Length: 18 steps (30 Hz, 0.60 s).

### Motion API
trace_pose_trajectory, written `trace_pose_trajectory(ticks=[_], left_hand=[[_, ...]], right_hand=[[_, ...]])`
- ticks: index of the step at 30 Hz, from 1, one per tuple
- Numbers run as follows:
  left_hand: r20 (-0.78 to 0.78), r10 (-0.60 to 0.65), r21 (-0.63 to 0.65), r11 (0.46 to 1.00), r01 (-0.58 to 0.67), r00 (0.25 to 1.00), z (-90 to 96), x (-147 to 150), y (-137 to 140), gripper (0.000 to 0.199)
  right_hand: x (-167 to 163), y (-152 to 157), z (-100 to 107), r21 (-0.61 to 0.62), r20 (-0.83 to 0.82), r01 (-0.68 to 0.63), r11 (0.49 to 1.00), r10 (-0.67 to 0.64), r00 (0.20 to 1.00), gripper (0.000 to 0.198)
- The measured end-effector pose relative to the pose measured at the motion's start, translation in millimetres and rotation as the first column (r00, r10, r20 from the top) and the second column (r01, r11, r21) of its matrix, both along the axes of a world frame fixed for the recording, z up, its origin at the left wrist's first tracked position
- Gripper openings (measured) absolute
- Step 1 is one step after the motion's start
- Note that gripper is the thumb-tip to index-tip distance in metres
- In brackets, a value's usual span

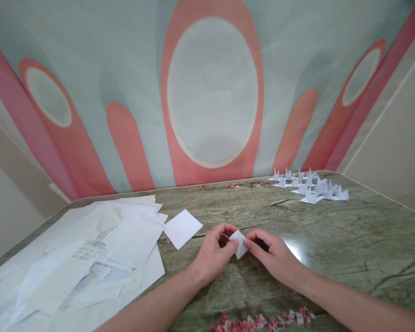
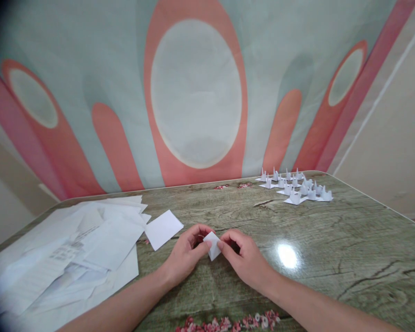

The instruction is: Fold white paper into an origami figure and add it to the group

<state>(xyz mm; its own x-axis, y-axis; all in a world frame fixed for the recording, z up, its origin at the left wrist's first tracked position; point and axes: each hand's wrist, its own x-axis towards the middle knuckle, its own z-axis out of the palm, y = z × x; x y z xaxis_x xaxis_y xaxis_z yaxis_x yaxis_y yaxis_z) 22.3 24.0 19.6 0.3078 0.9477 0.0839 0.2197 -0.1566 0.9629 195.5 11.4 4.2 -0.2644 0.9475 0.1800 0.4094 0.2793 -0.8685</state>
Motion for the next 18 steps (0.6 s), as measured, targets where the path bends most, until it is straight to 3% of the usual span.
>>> trace_pose_trajectory(ticks=[10, 18], left_hand=[[-0.124, 0.089, 0.115, 0.991, -0.075, 0.988, -3.6, -5, 9, 0.02], [-0.361, 0.023, 0.277, 0.957, 0.084, 0.932, -7.5, -12, 11, 0.03]], right_hand=[[10, 12, -5, -0.036, -0.105, 0.028, 0.999, -0.032, 0.994, 0.013], [10, 16, -17, 0.089, 0.132, 0.045, 0.995, -0.057, 0.99, 0.011]])
